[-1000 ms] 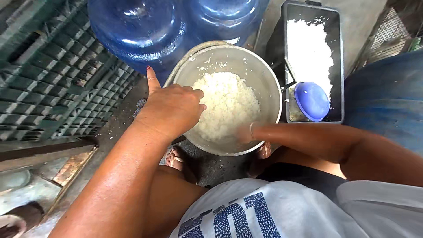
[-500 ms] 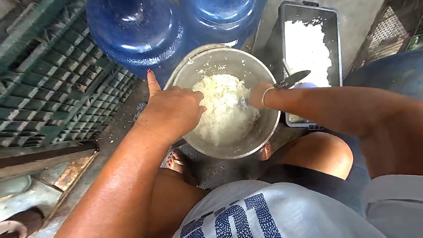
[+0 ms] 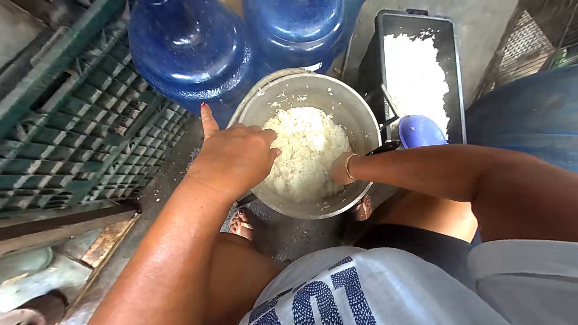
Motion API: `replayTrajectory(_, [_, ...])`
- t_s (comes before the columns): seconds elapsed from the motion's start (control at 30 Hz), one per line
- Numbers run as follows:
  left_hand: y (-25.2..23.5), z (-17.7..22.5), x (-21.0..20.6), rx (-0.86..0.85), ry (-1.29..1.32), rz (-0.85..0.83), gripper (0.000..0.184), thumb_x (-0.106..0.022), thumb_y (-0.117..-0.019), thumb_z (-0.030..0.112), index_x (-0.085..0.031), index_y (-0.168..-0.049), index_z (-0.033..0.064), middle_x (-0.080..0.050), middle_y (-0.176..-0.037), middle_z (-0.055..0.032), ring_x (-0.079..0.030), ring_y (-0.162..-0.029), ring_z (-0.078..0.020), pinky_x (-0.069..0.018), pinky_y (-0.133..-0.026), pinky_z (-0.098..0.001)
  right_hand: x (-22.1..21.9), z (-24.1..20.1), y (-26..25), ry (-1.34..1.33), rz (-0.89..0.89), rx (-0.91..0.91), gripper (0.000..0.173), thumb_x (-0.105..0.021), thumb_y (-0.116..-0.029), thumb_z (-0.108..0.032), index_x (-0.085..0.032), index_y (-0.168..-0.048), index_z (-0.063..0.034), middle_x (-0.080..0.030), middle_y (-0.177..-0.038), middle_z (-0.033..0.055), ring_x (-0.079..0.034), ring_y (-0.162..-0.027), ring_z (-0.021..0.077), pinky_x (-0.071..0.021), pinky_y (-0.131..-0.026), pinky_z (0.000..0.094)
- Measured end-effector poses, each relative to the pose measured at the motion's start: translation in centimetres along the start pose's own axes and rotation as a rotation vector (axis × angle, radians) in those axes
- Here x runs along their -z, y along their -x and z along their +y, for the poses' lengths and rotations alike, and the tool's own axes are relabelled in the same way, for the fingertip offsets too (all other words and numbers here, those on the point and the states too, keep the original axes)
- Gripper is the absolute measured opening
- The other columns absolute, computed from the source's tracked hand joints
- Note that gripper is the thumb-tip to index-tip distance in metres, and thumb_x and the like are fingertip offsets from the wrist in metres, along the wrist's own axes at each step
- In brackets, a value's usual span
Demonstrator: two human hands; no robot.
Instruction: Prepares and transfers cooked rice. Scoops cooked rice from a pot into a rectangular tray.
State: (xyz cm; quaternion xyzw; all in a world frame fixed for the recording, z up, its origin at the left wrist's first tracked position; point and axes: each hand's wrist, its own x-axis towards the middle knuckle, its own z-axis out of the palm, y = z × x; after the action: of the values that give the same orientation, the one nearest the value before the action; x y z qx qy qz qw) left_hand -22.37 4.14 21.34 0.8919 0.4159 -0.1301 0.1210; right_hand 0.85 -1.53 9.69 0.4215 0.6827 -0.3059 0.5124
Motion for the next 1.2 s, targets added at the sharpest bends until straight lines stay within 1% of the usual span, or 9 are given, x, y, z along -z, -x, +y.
replayTrajectory(0.27, [0.5, -0.3, -0.2, -0.003, 0.016, 0.019, 0.039, -0.053, -0.1058, 0.044, -0.069, -0.132, 0.0187, -0.072, -0.12, -0.01, -0.064, -0.121, -0.0375, -0.0108, -0.113, -0.0831, -4.6, -6.0, -5.1, -0.633, 0.202, 0.196, 0.032, -0.062, -0.1005, -0.014, -0.064, -0.125, 0.0061, -0.066, -0.12, 0.0296, -0.064, -0.114, 0.0468, -0.0487, -0.095, 0.0678])
replayTrajectory(0.37, [0.3, -0.5, -0.7, 0.011, 0.012, -0.041, 0.039, -0.052, -0.1066, 0.043, -0.068, -0.132, 0.0184, -0.071, -0.122, -0.0102, -0.063, -0.122, -0.0378, -0.0101, -0.113, -0.0827, -2.0, -5.2, -5.2, -0.733, 0.209, 0.238, 0.027, -0.065, -0.1011, -0.021, -0.069, -0.115, 0.0014, -0.068, -0.092, 0.0209, -0.066, -0.077, 0.0329, -0.0544, -0.069, 0.0534])
replayTrajectory(0.47, [0.1, -0.5, -0.8, 0.003, 0.014, -0.046, 0.04, -0.06, -0.1028, 0.041, -0.065, -0.137, 0.0206, -0.071, -0.125, -0.0092, -0.063, -0.123, -0.0376, -0.0112, -0.113, -0.0828, -0.5, -2.1, -3.1, -1.157, 0.09, 0.203, 0.031, -0.058, -0.1062, -0.03, -0.068, -0.117, -0.0033, -0.058, -0.071, 0.0057, -0.049, -0.05, 0.0119, -0.0457, -0.048, 0.0296])
replayTrajectory(0.63, [-0.4, 2.4, -1.9, -0.256, 0.233, -0.047, 0.115, -0.093, -0.0671, 0.054, -0.032, -0.162, 0.0284, -0.043, -0.159, -0.0154, -0.045, -0.142, -0.0401, -0.0294, -0.115, -0.0713, 1.8, -2.4, 1.2, -1.978, 0.257, 0.169, 0.029, -0.047, -0.1082, -0.024, -0.059, -0.12, 0.0004, -0.067, -0.085, 0.0111, -0.064, -0.063, 0.0164, -0.0566, -0.059, 0.0317])
replayTrajectory(0.7, [-1.6, 4.7, -3.0, -0.408, 0.317, -0.066, 0.116, -0.088, -0.0697, 0.062, -0.025, -0.163, 0.0347, -0.027, -0.168, -0.0086, -0.035, -0.15, -0.0337, -0.0294, -0.118, -0.0668, 1.2, -2.4, 2.0, -2.147, 0.383, 0.395, 0.036, -0.035, -0.1122, -0.03, -0.057, -0.121, -0.0023, -0.066, -0.087, 0.0091, -0.066, -0.07, 0.0167, -0.0581, -0.065, 0.0346])
replayTrajectory(0.77, [-2.9, 5.4, -3.9, -0.474, 0.377, 0.0, 0.081, -0.079, -0.0884, 0.044, -0.04, -0.158, 0.0325, -0.037, -0.164, -0.0051, -0.044, -0.145, -0.0306, -0.0343, -0.116, -0.0654, 0.2, -0.9, 2.9, -2.04, 0.402, 0.548, 0.039, -0.029, -0.1138, -0.033, -0.055, -0.124, -0.0058, -0.067, -0.093, 0.0071, -0.067, -0.074, 0.016, -0.0587, -0.067, 0.0353])
replayTrajectory(0.87, [-4.9, 4.3, -3.8, -0.374, 0.47, 0.108, 0.032, -0.059, -0.1053, 0.028, -0.065, -0.133, 0.0145, -0.069, -0.123, -0.0137, -0.068, -0.109, -0.0326, -0.0511, -0.098, -0.0605, -1.7, 3.6, 7.2, -1.608, 0.512, 0.384, 0.041, -0.042, -0.1126, -0.03, -0.06, -0.136, -0.0025, -0.073, -0.107, 0.0164, -0.069, -0.077, 0.0234, -0.0587, -0.069, 0.0416])
replayTrajectory(1.03, [-6.3, 1.6, -4.4, -0.231, 0.736, 0.088, 0.037, -0.06, -0.1023, 0.036, -0.07, -0.124, 0.0083, -0.071, -0.122, -0.0094, -0.069, -0.105, -0.0184, -0.0541, -0.096, -0.0438, -10.5, 15.5, 10.7, -0.9, 0.911, -0.231, 0.036, -0.06, -0.1048, -0.027, -0.067, -0.133, -0.0059, -0.072, -0.119, 0.0209, -0.07, -0.109, 0.0375, -0.0539, -0.096, 0.0595])
replayTrajectory(1.2, [-6.4, 4.4, -4.5, -0.107, 0.903, 0.242, 0.034, -0.055, -0.1028, 0.029, -0.068, -0.105, -0.0021, -0.072, -0.093, -0.0076, -0.066, -0.084, -0.0119, -0.0546, -0.083, -0.0357, -20.5, 17.1, 5.5, -0.883, 0.828, -0.596, 0.108, -0.085, -0.0816, -0.045, -0.024, -0.166, -0.0142, -0.024, -0.164, 0.0349, -0.028, -0.145, 0.062, -0.0287, -0.109, 0.0807])
